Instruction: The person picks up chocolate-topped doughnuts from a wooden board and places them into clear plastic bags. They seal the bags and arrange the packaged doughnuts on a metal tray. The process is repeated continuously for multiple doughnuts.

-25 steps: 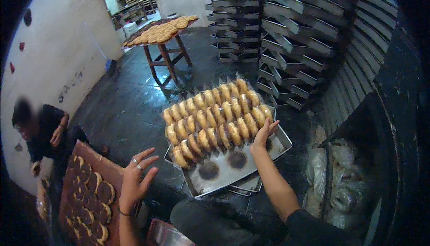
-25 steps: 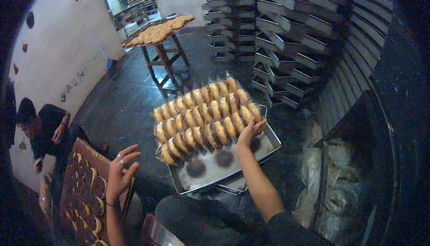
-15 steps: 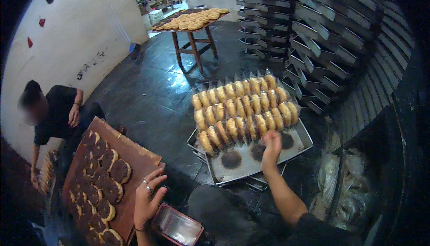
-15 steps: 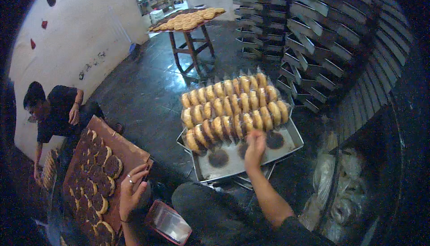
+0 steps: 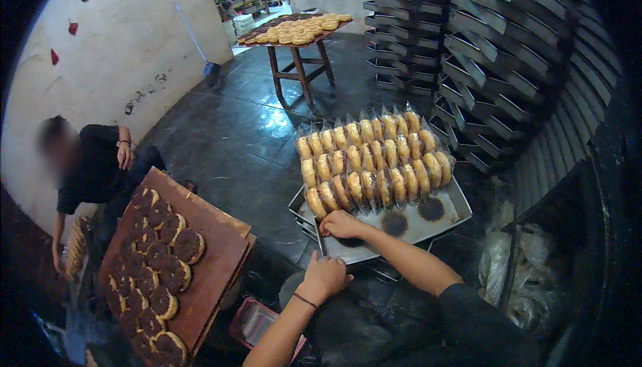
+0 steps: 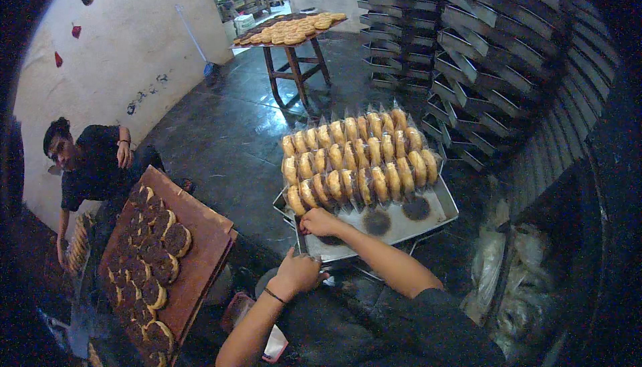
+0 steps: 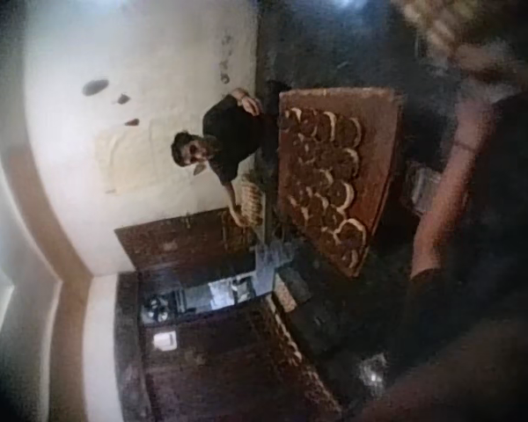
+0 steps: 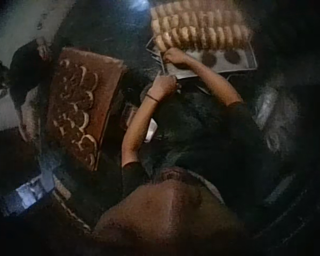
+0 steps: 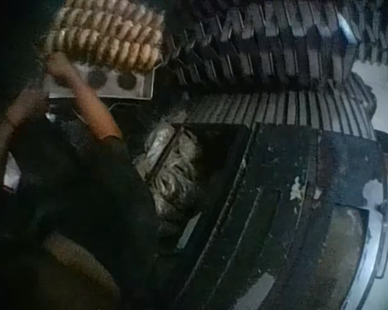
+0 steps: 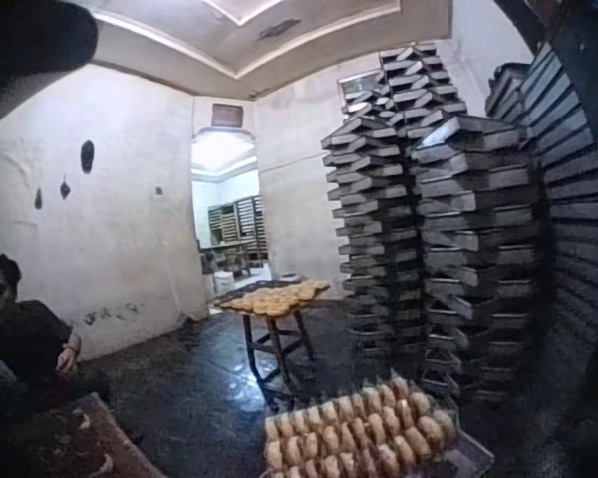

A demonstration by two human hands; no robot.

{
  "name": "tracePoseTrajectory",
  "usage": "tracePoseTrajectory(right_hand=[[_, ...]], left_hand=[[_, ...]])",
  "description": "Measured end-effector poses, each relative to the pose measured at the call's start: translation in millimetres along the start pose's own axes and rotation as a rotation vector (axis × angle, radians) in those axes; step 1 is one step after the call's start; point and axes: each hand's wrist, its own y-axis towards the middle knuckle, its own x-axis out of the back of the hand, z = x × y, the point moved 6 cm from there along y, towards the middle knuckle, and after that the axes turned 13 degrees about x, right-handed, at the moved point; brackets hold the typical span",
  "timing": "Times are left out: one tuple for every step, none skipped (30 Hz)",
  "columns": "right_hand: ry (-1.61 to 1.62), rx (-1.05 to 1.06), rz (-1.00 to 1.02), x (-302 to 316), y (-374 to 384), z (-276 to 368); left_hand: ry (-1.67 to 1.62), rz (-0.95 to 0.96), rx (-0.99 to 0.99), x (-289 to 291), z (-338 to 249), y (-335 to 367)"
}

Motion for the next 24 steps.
tracePoseTrajectory(right_hand=[[-0.080,-0.008,0.108,1.0,-10.3,7.2],[-0.148,0.002,0.226,-0.6,-17.1,20.9],[-0.218,0.012,0.342,1.0,-24.3,26.4],[-0.217,0.122,0.456,6.9,-38.0,29.4],[-0.221,0.235,0.572,18.7,-53.7,30.4],[-0.205,0.173,0.545,41.1,-64.0,22.4],[-0.183,0.113,0.523,58.3,-72.7,13.1],[-0.233,0.084,0.420,88.4,-76.7,-0.9],[-0.282,0.054,0.322,113.5,-77.0,-12.7],[-0.146,-0.067,0.296,119.5,-78.8,-13.7],[-0.008,-0.183,0.275,118.4,-79.1,-9.9],[-0.237,-0.099,0.325,118.6,-77.7,-2.2],[-0.336,-0.062,0.377,106.4,-76.6,14.2],[-0.425,-0.007,0.443,85.6,-73.8,39.3],[-0.354,0.070,0.434,62.7,-72.9,79.2],[-0.248,0.112,0.445,39.1,-72.0,116.3],[-0.215,0.293,0.444,31.2,-79.8,157.6],[-0.143,0.388,0.539,12.5,-85.0,197.5],[-0.145,0.478,0.634,-1.7,-93.2,239.5],[-0.129,0.587,0.725,-26.5,-96.1,270.1],[-0.139,0.666,0.892,-71.8,-89.0,280.6],[-0.171,0.749,1.045,-114.6,-85.1,297.9],[-0.232,0.828,1.178,-150.5,-84.5,319.3],[-0.315,0.817,1.368,-201.9,-78.6,317.5]], left_hand=[[0.019,0.107,0.009,-4.1,-3.2,1.8],[0.026,0.071,0.009,-6.8,1.8,0.8],[0.034,0.034,0.009,-13.3,8.0,1.8],[0.041,-0.003,0.000,-19.4,11.5,1.3],[0.002,-0.013,-0.010,-24.5,14.8,1.6],[-0.035,-0.031,-0.020,-26.6,16.9,4.3],[-0.074,-0.042,-0.025,-28.2,18.9,3.4],[-0.057,-0.004,-0.025,-22.3,12.7,6.7],[-0.044,0.035,-0.024,-11.8,4.0,10.7],[-0.035,0.079,-0.013,-10.9,-0.2,9.6],[0.007,-0.068,-0.033,-7.5,-1.5,4.8],[0.049,-0.217,-0.046,-4.7,-1.3,-2.1],[0.090,-0.354,-0.034,-6.1,5.9,-15.7],[-0.013,-0.435,-0.022,8.4,12.0,-47.8],[-0.112,-0.523,0.004,30.8,15.7,-87.8],[-0.301,-0.530,0.013,35.0,24.9,-121.7],[-0.513,-0.551,-0.013,36.7,28.0,-146.9],[-0.715,-0.567,-0.012,25.9,32.8,-173.0],[-0.950,-0.533,0.033,7.5,37.4,-191.3],[-1.061,-0.486,0.132,-17.7,41.2,-210.3],[-1.168,-0.454,0.263,-53.4,50.0,-232.5],[-1.153,-0.496,0.368,-84.8,55.6,-255.0],[-1.203,-0.433,0.500,-115.7,59.6,-268.6],[-1.139,-0.404,0.574,-159.1,59.8,-281.5]])
